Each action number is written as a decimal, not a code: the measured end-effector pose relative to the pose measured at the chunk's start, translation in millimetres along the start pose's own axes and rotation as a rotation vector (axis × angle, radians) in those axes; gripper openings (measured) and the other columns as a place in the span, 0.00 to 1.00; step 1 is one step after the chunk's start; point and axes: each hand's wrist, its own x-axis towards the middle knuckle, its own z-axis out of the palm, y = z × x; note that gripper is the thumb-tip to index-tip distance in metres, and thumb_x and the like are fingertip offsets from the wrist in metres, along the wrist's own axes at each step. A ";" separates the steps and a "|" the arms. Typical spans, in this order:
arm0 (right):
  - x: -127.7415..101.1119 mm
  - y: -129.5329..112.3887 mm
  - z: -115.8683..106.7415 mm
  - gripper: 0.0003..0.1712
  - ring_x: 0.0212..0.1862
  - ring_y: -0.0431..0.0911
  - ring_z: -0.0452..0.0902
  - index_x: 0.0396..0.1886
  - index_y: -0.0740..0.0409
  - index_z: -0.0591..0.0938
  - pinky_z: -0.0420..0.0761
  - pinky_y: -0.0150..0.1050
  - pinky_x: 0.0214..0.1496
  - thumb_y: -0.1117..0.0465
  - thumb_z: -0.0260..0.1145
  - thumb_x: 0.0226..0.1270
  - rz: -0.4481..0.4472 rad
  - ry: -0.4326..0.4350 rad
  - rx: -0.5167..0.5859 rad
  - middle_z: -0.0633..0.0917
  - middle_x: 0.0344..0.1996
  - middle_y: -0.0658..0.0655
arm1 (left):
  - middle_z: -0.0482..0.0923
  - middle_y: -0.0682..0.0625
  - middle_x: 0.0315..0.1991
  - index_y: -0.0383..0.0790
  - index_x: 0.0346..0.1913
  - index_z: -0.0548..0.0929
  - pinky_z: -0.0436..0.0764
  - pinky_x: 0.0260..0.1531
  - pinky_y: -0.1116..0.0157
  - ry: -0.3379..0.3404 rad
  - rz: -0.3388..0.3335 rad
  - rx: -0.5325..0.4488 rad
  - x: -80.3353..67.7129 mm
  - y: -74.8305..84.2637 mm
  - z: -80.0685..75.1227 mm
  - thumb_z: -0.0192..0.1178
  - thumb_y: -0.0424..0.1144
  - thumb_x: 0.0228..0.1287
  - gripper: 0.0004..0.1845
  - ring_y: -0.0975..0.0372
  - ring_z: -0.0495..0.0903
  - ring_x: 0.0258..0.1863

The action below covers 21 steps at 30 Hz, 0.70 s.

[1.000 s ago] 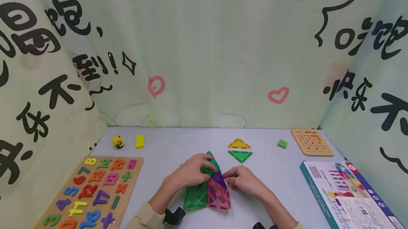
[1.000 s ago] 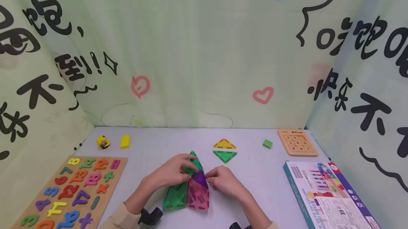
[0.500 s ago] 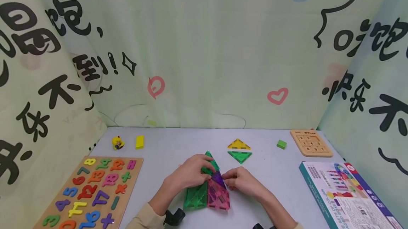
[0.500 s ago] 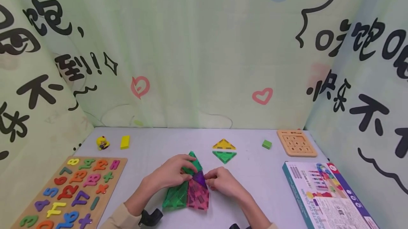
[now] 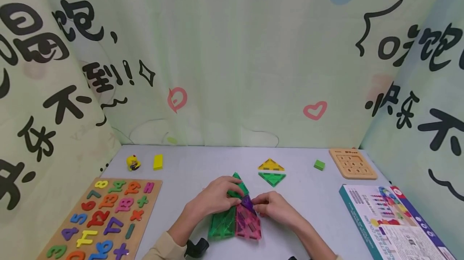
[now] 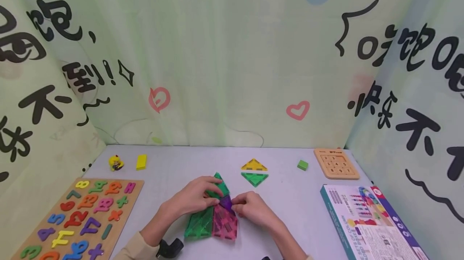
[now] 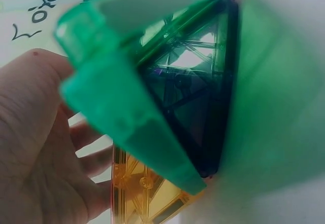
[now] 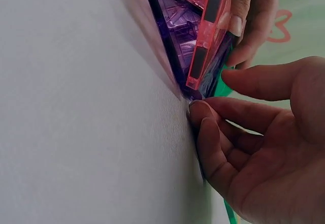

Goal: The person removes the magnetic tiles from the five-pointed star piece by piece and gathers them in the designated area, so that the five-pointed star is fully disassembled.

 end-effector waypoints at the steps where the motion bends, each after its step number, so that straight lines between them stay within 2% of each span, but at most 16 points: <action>1: -0.7 -0.9 0.7 0.18 0.34 0.42 0.77 0.50 0.64 0.86 0.78 0.37 0.36 0.57 0.65 0.67 -0.001 0.001 -0.004 0.87 0.42 0.56 | 0.74 0.58 0.67 0.58 0.46 0.89 0.66 0.70 0.48 0.004 -0.005 0.001 0.2 0.6 0.7 0.63 0.48 0.67 0.09 0.57 0.67 0.72; 5: -1.9 -4.8 3.8 0.19 0.35 0.43 0.78 0.47 0.59 0.87 0.78 0.38 0.36 0.50 0.67 0.66 -0.019 0.011 -0.022 0.87 0.39 0.52 | 0.76 0.56 0.65 0.58 0.43 0.90 0.68 0.69 0.49 0.030 -0.017 0.014 1.9 3.3 3.5 0.61 0.54 0.68 0.10 0.57 0.69 0.70; 8: -1.0 -6.2 6.8 0.19 0.34 0.42 0.77 0.45 0.57 0.88 0.78 0.37 0.34 0.48 0.69 0.64 -0.039 0.043 -0.046 0.88 0.37 0.51 | 0.77 0.55 0.64 0.58 0.41 0.90 0.69 0.69 0.50 0.049 -0.017 0.022 2.9 4.4 4.4 0.61 0.56 0.68 0.12 0.57 0.71 0.69; 15: 0.7 -8.1 15.5 0.15 0.33 0.40 0.79 0.40 0.56 0.88 0.78 0.35 0.32 0.51 0.73 0.60 -0.085 0.154 -0.093 0.88 0.31 0.50 | 0.78 0.55 0.64 0.57 0.41 0.90 0.69 0.69 0.51 0.063 -0.019 0.019 1.8 3.6 4.9 0.61 0.57 0.68 0.12 0.57 0.71 0.69; 21: -0.4 -6.7 17.1 0.05 0.30 0.40 0.75 0.31 0.55 0.88 0.75 0.32 0.28 0.59 0.69 0.59 -0.070 0.266 -0.128 0.85 0.25 0.48 | 0.76 0.54 0.65 0.58 0.41 0.89 0.69 0.68 0.49 0.051 -0.013 0.008 -0.1 4.0 4.6 0.65 0.57 0.64 0.11 0.56 0.70 0.69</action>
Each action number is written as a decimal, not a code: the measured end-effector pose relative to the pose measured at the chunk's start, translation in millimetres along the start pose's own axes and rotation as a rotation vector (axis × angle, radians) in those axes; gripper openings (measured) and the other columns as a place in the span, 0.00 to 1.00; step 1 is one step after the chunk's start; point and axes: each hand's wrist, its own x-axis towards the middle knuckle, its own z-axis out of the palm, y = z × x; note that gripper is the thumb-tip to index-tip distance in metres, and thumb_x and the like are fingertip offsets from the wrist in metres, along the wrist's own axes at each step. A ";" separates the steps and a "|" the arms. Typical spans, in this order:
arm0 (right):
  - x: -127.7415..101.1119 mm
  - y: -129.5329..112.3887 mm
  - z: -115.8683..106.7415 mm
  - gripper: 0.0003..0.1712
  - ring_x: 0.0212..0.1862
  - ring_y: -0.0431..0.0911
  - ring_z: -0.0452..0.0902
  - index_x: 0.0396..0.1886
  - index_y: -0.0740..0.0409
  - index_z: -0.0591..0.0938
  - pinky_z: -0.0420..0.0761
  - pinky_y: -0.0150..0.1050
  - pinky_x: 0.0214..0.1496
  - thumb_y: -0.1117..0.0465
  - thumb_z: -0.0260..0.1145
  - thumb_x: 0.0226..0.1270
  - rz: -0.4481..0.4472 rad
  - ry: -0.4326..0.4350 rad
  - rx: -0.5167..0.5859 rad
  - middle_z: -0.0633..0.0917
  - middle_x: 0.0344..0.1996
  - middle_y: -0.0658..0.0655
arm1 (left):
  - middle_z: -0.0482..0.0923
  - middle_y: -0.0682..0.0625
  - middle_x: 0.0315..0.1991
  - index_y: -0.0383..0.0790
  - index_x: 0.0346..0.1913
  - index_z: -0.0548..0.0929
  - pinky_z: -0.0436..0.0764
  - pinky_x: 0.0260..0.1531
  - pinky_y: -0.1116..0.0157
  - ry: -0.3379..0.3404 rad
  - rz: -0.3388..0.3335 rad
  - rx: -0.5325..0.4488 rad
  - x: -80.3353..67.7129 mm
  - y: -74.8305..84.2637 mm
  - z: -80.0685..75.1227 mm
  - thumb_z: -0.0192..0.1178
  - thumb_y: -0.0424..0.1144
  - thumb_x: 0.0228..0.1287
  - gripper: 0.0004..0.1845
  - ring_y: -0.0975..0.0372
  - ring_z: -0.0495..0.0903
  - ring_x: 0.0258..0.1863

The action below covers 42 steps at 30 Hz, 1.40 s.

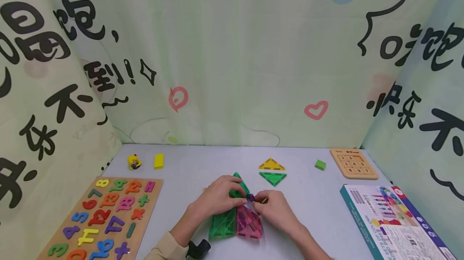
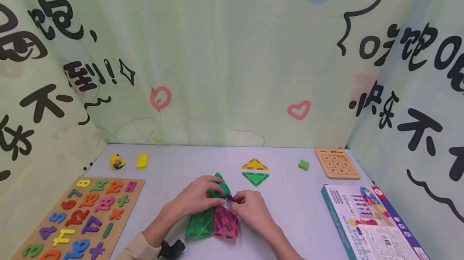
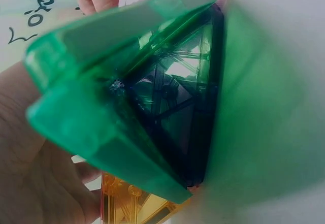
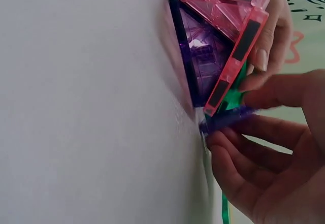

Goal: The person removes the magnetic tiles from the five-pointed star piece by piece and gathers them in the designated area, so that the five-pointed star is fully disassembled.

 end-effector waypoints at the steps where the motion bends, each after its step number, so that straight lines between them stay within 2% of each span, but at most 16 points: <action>1: -0.4 0.5 -0.6 0.04 0.29 0.41 0.73 0.29 0.55 0.88 0.73 0.32 0.28 0.60 0.68 0.59 0.013 0.027 -0.004 0.83 0.23 0.48 | 0.76 0.54 0.65 0.57 0.41 0.89 0.69 0.68 0.49 -0.001 0.002 -0.002 -0.2 0.0 -0.1 0.65 0.57 0.63 0.11 0.55 0.70 0.69; 6: -1.6 6.0 -8.1 0.05 0.28 0.42 0.69 0.26 0.56 0.87 0.69 0.33 0.28 0.63 0.68 0.60 0.097 0.124 0.025 0.79 0.19 0.49 | 0.76 0.53 0.66 0.56 0.42 0.89 0.69 0.69 0.51 -0.003 0.019 -0.012 -0.5 -0.8 -0.2 0.66 0.54 0.63 0.10 0.55 0.70 0.70; 8: -1.5 9.8 -12.7 0.03 0.26 0.41 0.71 0.31 0.59 0.87 0.71 0.33 0.27 0.64 0.68 0.60 0.129 0.144 0.061 0.80 0.20 0.49 | 0.76 0.53 0.66 0.56 0.42 0.89 0.68 0.69 0.51 -0.005 0.020 -0.012 -0.5 -1.2 0.0 0.66 0.53 0.63 0.09 0.55 0.70 0.70; 13: -2.9 20.4 -26.3 0.17 0.23 0.42 0.77 0.50 0.64 0.81 0.77 0.33 0.26 0.67 0.68 0.60 0.183 0.197 0.172 0.84 0.22 0.53 | 0.74 0.54 0.67 0.57 0.43 0.88 0.68 0.70 0.50 -0.019 0.020 -0.007 -0.9 -2.0 -1.7 0.66 0.54 0.63 0.10 0.55 0.68 0.71; 15: -2.7 24.6 -30.9 0.19 0.22 0.43 0.78 0.52 0.63 0.78 0.79 0.34 0.26 0.67 0.68 0.61 0.198 0.210 0.185 0.84 0.22 0.54 | 0.73 0.55 0.68 0.58 0.45 0.88 0.68 0.69 0.47 -0.034 0.016 -0.006 -1.7 -2.7 -3.7 0.67 0.55 0.62 0.12 0.55 0.66 0.72; 20: -0.8 34.8 -36.8 0.17 0.20 0.42 0.77 0.50 0.63 0.78 0.78 0.33 0.24 0.66 0.68 0.63 0.230 0.211 0.114 0.83 0.20 0.53 | 0.68 0.58 0.72 0.64 0.47 0.87 0.67 0.62 0.33 -0.093 -0.014 0.001 -5.1 -3.3 -8.3 0.66 0.59 0.60 0.14 0.54 0.61 0.75; 22: 0.7 37.5 -37.7 0.15 0.19 0.42 0.76 0.49 0.63 0.78 0.77 0.33 0.22 0.65 0.68 0.63 0.233 0.200 0.076 0.82 0.20 0.53 | 0.67 0.58 0.72 0.66 0.46 0.87 0.67 0.59 0.31 -0.108 -0.020 0.004 -6.1 -3.0 -9.0 0.65 0.60 0.61 0.13 0.54 0.60 0.76; 29: 7.2 43.0 -37.5 0.12 0.19 0.41 0.72 0.42 0.64 0.79 0.70 0.33 0.21 0.63 0.69 0.61 0.212 0.202 -0.081 0.81 0.18 0.52 | 0.67 0.58 0.72 0.68 0.42 0.89 0.69 0.62 0.36 -0.112 0.006 0.007 -6.8 -1.2 -5.3 0.65 0.60 0.61 0.09 0.55 0.60 0.76; 34: 5.6 38.8 -34.2 0.13 0.21 0.42 0.69 0.43 0.62 0.82 0.67 0.34 0.23 0.62 0.70 0.60 0.176 0.222 -0.156 0.77 0.18 0.52 | 0.66 0.58 0.73 0.68 0.37 0.89 0.69 0.63 0.37 -0.110 0.005 -0.001 -6.3 -1.2 -2.2 0.66 0.59 0.61 0.06 0.54 0.59 0.76; 37: 2.0 27.7 -31.3 0.13 0.21 0.42 0.69 0.45 0.59 0.83 0.69 0.34 0.23 0.61 0.70 0.61 0.164 0.161 -0.092 0.78 0.19 0.52 | 0.66 0.58 0.73 0.68 0.35 0.89 0.68 0.65 0.39 -0.095 0.022 0.001 -5.3 -2.7 -2.2 0.66 0.59 0.61 0.05 0.54 0.59 0.76; 39: -2.6 19.1 -29.6 0.13 0.20 0.42 0.72 0.46 0.59 0.83 0.72 0.34 0.24 0.60 0.69 0.63 0.151 0.034 -0.015 0.80 0.20 0.52 | 0.67 0.57 0.72 0.68 0.35 0.89 0.67 0.68 0.41 -0.080 0.042 0.006 -4.4 -3.5 -2.6 0.67 0.58 0.61 0.05 0.54 0.59 0.76; 42: -10.6 9.7 -25.2 0.16 0.19 0.41 0.76 0.50 0.60 0.83 0.78 0.35 0.24 0.58 0.69 0.65 0.138 -0.223 0.140 0.83 0.20 0.53 | 0.68 0.56 0.72 0.66 0.35 0.89 0.65 0.70 0.44 -0.065 0.066 0.012 -3.5 -4.8 -2.9 0.67 0.57 0.61 0.05 0.54 0.59 0.76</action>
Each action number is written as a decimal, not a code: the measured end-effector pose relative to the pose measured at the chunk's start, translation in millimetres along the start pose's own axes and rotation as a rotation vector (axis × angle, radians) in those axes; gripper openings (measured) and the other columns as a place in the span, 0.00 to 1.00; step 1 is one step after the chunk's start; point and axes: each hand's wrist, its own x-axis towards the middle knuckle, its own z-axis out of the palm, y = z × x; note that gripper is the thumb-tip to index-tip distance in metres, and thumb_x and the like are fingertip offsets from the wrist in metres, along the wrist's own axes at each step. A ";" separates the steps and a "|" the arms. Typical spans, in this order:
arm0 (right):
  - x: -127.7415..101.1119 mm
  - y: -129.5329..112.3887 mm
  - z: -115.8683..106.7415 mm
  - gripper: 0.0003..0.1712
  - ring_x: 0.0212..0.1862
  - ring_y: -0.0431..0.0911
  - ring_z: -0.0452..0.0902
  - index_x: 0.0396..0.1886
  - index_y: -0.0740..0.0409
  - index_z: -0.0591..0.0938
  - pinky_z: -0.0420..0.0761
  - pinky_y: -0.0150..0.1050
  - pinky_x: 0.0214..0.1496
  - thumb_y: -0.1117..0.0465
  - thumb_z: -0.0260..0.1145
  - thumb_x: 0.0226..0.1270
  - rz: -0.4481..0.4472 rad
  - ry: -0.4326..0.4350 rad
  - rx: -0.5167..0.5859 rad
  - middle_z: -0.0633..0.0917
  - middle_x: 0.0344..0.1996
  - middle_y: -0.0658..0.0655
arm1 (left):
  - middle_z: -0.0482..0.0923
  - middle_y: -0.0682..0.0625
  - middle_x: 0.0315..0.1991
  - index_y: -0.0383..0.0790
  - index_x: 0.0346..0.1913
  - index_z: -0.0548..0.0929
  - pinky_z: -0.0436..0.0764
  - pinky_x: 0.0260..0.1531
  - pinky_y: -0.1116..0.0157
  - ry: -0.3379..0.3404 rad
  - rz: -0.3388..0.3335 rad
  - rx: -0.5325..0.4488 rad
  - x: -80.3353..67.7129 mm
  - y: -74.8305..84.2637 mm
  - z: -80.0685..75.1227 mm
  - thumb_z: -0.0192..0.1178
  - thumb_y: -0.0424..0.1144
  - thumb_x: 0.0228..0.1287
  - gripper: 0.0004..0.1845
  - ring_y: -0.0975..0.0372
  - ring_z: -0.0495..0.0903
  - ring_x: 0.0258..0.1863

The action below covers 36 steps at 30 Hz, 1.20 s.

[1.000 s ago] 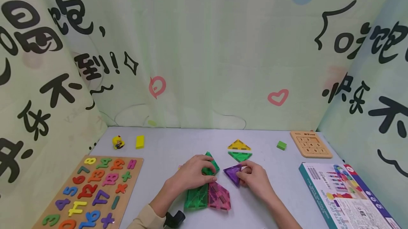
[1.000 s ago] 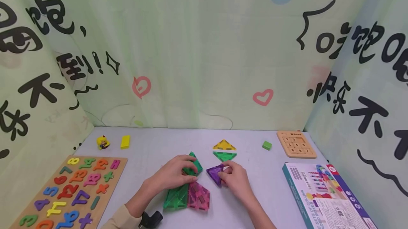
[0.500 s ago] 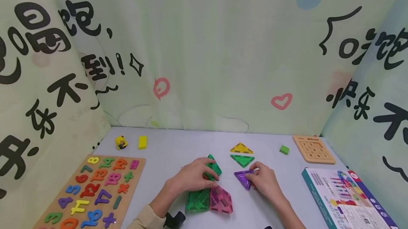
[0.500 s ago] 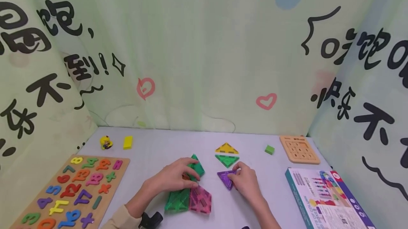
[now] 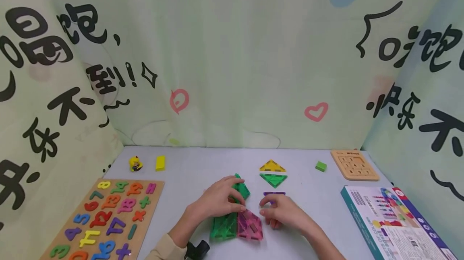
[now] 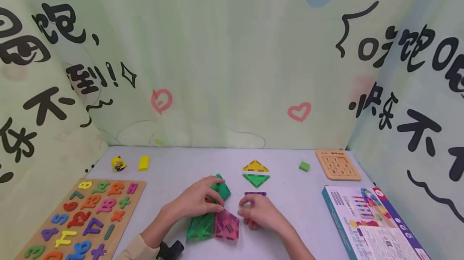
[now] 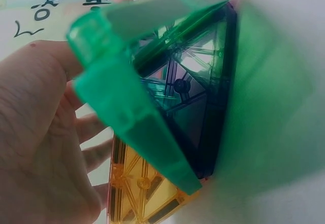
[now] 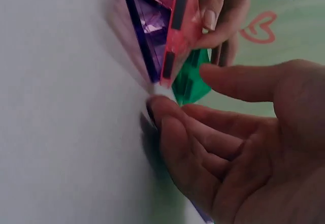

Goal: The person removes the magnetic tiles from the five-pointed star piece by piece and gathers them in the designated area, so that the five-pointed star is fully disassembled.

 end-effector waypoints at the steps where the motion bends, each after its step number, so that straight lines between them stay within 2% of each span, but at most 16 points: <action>1: -1.7 -1.8 2.8 0.18 0.19 0.40 0.76 0.51 0.61 0.82 0.79 0.34 0.24 0.57 0.68 0.65 0.002 -0.083 0.046 0.83 0.19 0.52 | 0.68 0.56 0.72 0.66 0.35 0.89 0.65 0.70 0.43 0.002 0.001 0.001 -0.2 -0.6 0.0 0.67 0.57 0.61 0.05 0.54 0.59 0.76; 2: -2.9 -2.9 5.6 0.18 0.18 0.39 0.77 0.51 0.61 0.82 0.80 0.33 0.24 0.56 0.68 0.66 0.010 -0.146 0.089 0.83 0.19 0.52 | 0.68 0.56 0.71 0.66 0.35 0.89 0.65 0.69 0.43 0.003 -0.003 0.003 -0.7 -1.3 0.1 0.67 0.57 0.61 0.05 0.54 0.59 0.76; 4: -3.6 -3.2 10.7 0.19 0.18 0.37 0.77 0.52 0.61 0.82 0.80 0.31 0.23 0.55 0.68 0.66 0.030 -0.219 0.177 0.83 0.17 0.51 | 0.69 0.56 0.71 0.66 0.34 0.89 0.66 0.68 0.42 0.002 -0.010 -0.001 -2.0 -2.0 -0.1 0.67 0.57 0.61 0.05 0.54 0.59 0.76; 12: 2.2 5.5 8.6 0.21 0.19 0.35 0.77 0.50 0.65 0.79 0.80 0.29 0.24 0.58 0.71 0.62 0.105 -0.243 0.434 0.81 0.17 0.48 | 0.69 0.55 0.71 0.66 0.32 0.87 0.65 0.69 0.41 0.022 -0.001 -0.037 -2.9 -4.5 0.7 0.67 0.55 0.61 0.03 0.54 0.59 0.76; 18: 5.7 10.5 0.1 0.17 0.22 0.34 0.79 0.49 0.63 0.75 0.80 0.28 0.27 0.63 0.68 0.64 0.104 -0.329 0.606 0.85 0.22 0.46 | 0.67 0.56 0.72 0.68 0.32 0.86 0.63 0.68 0.38 0.027 -0.003 -0.051 -3.3 -5.0 0.1 0.69 0.57 0.58 0.03 0.53 0.58 0.77; 25: 7.0 12.1 2.7 0.13 0.28 0.35 0.82 0.47 0.58 0.73 0.83 0.30 0.34 0.66 0.65 0.66 0.055 -0.381 0.672 0.86 0.25 0.45 | 0.66 0.60 0.73 0.69 0.37 0.88 0.60 0.55 0.22 -0.007 -0.023 -0.027 -5.3 -4.6 -1.0 0.73 0.60 0.51 0.10 0.51 0.55 0.78; 30: 6.5 12.5 6.2 0.13 0.30 0.36 0.83 0.47 0.58 0.70 0.84 0.31 0.35 0.66 0.64 0.67 0.027 -0.409 0.682 0.86 0.26 0.46 | 0.66 0.60 0.73 0.68 0.38 0.88 0.58 0.59 0.25 -0.016 0.013 -0.024 -4.1 -5.5 -2.6 0.74 0.58 0.50 0.11 0.52 0.55 0.78; 36: 3.5 13.8 6.4 0.11 0.33 0.36 0.85 0.46 0.57 0.69 0.84 0.32 0.39 0.66 0.61 0.69 0.004 -0.471 0.699 0.85 0.25 0.46 | 0.67 0.62 0.72 0.69 0.36 0.88 0.54 0.56 0.20 -0.048 0.014 -0.044 -2.3 -5.1 -2.3 0.74 0.55 0.52 0.08 0.52 0.53 0.79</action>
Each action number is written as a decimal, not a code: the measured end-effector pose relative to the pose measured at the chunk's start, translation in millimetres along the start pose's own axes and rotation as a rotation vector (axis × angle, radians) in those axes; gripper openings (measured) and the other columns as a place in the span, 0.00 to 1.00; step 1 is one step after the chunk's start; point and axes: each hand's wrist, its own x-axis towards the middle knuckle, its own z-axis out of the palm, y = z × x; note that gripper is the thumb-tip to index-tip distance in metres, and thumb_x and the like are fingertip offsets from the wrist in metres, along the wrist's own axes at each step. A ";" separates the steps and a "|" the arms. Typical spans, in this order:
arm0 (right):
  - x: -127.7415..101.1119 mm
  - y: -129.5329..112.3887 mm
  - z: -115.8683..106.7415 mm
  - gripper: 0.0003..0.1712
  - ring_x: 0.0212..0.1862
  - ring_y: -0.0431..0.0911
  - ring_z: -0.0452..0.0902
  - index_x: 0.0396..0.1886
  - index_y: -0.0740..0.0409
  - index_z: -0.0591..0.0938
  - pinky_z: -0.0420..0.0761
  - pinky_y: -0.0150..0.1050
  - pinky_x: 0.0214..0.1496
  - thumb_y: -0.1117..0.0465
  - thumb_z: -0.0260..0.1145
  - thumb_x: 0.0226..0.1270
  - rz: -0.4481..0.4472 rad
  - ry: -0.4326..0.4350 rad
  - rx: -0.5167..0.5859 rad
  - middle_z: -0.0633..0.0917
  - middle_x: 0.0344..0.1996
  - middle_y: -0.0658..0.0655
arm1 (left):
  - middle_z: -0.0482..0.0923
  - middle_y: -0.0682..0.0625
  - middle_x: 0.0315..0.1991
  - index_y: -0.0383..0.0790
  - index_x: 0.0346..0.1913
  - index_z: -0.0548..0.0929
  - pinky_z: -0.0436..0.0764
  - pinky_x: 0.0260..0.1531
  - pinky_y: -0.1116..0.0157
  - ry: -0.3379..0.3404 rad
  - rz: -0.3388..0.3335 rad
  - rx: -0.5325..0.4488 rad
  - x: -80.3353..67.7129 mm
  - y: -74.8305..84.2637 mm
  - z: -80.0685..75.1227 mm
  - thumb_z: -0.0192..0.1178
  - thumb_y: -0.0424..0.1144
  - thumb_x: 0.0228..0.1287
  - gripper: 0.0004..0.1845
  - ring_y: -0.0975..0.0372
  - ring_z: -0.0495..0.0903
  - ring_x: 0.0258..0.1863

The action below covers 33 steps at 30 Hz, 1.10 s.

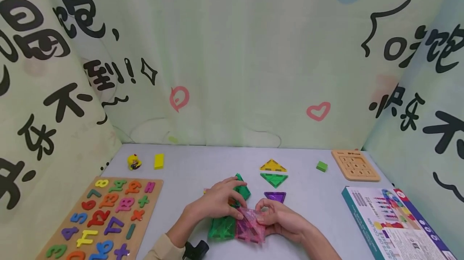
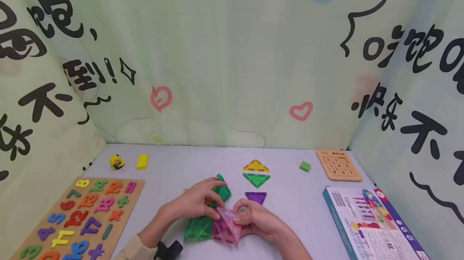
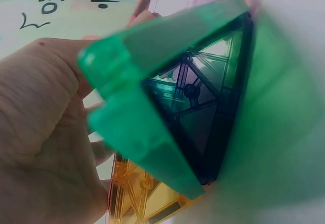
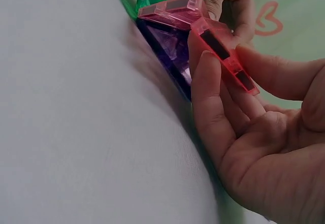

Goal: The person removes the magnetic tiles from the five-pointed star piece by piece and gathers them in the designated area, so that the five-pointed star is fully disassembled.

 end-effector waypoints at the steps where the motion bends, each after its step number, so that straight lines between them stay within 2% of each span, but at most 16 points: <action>1: -1.3 0.5 -0.1 0.11 0.32 0.36 0.84 0.46 0.56 0.69 0.84 0.32 0.39 0.66 0.62 0.69 0.000 0.001 -0.001 0.84 0.24 0.45 | 0.67 0.62 0.72 0.69 0.36 0.88 0.52 0.55 0.19 -0.007 -0.007 -0.003 0.3 0.6 0.6 0.74 0.54 0.52 0.08 0.52 0.53 0.79; 4: -5.0 -1.4 -1.7 0.11 0.30 0.34 0.81 0.46 0.55 0.71 0.82 0.31 0.38 0.66 0.63 0.68 -0.002 0.028 -0.036 0.83 0.22 0.43 | 0.70 0.62 0.70 0.68 0.33 0.88 0.50 0.54 0.18 -0.014 -0.021 -0.014 0.9 2.5 1.5 0.74 0.54 0.52 0.06 0.51 0.52 0.79; 8: -13.1 -12.9 -10.0 0.12 0.30 0.36 0.79 0.47 0.57 0.72 0.80 0.32 0.38 0.64 0.64 0.68 -0.025 0.121 -0.169 0.83 0.24 0.45 | 0.72 0.61 0.68 0.68 0.29 0.87 0.51 0.57 0.20 -0.025 -0.015 -0.018 1.1 3.2 2.6 0.73 0.54 0.53 0.04 0.51 0.52 0.79; 11: -22.3 -25.2 -22.1 0.14 0.34 0.41 0.78 0.53 0.61 0.74 0.79 0.36 0.40 0.64 0.62 0.70 -0.069 0.276 -0.310 0.83 0.32 0.49 | 0.72 0.60 0.67 0.68 0.27 0.86 0.55 0.64 0.27 -0.026 0.005 -0.018 1.2 2.3 3.8 0.73 0.53 0.54 0.05 0.52 0.52 0.79; 16: -35.4 -39.0 -50.2 0.18 0.37 0.47 0.73 0.58 0.63 0.76 0.75 0.39 0.38 0.69 0.57 0.70 -0.107 0.607 -0.507 0.78 0.37 0.56 | 0.73 0.60 0.67 0.67 0.28 0.86 0.57 0.70 0.37 -0.016 0.036 -0.006 1.0 0.9 3.6 0.73 0.53 0.54 0.05 0.52 0.53 0.79; 19: -39.6 -43.0 -68.6 0.19 0.37 0.48 0.71 0.60 0.64 0.76 0.75 0.37 0.36 0.69 0.56 0.70 -0.115 0.730 -0.603 0.77 0.38 0.59 | 0.73 0.59 0.66 0.67 0.28 0.86 0.57 0.72 0.39 -0.013 0.042 -0.001 0.0 0.3 2.2 0.73 0.52 0.54 0.05 0.52 0.53 0.79; 25: -39.2 -50.7 -99.3 0.19 0.39 0.48 0.72 0.60 0.67 0.75 0.75 0.33 0.33 0.70 0.57 0.70 -0.101 0.867 -0.757 0.78 0.41 0.63 | 0.74 0.59 0.65 0.67 0.28 0.85 0.57 0.72 0.40 -0.009 0.045 -0.009 -0.8 -0.2 1.7 0.73 0.52 0.54 0.05 0.52 0.53 0.79; 28: -35.6 -52.2 -112.4 0.17 0.38 0.48 0.73 0.57 0.67 0.75 0.75 0.32 0.33 0.69 0.57 0.70 -0.091 0.923 -0.774 0.79 0.40 0.63 | 0.74 0.59 0.65 0.67 0.27 0.85 0.57 0.72 0.40 -0.014 0.040 -0.016 -0.3 -0.2 2.0 0.73 0.52 0.54 0.05 0.52 0.53 0.79; 33: -29.5 -53.3 -129.6 0.16 0.42 0.51 0.72 0.54 0.68 0.75 0.73 0.34 0.36 0.69 0.55 0.68 -0.080 0.975 -0.794 0.78 0.42 0.65 | 0.74 0.59 0.65 0.66 0.28 0.86 0.56 0.72 0.40 -0.022 0.035 -0.024 -0.2 0.6 1.7 0.73 0.51 0.55 0.05 0.52 0.52 0.79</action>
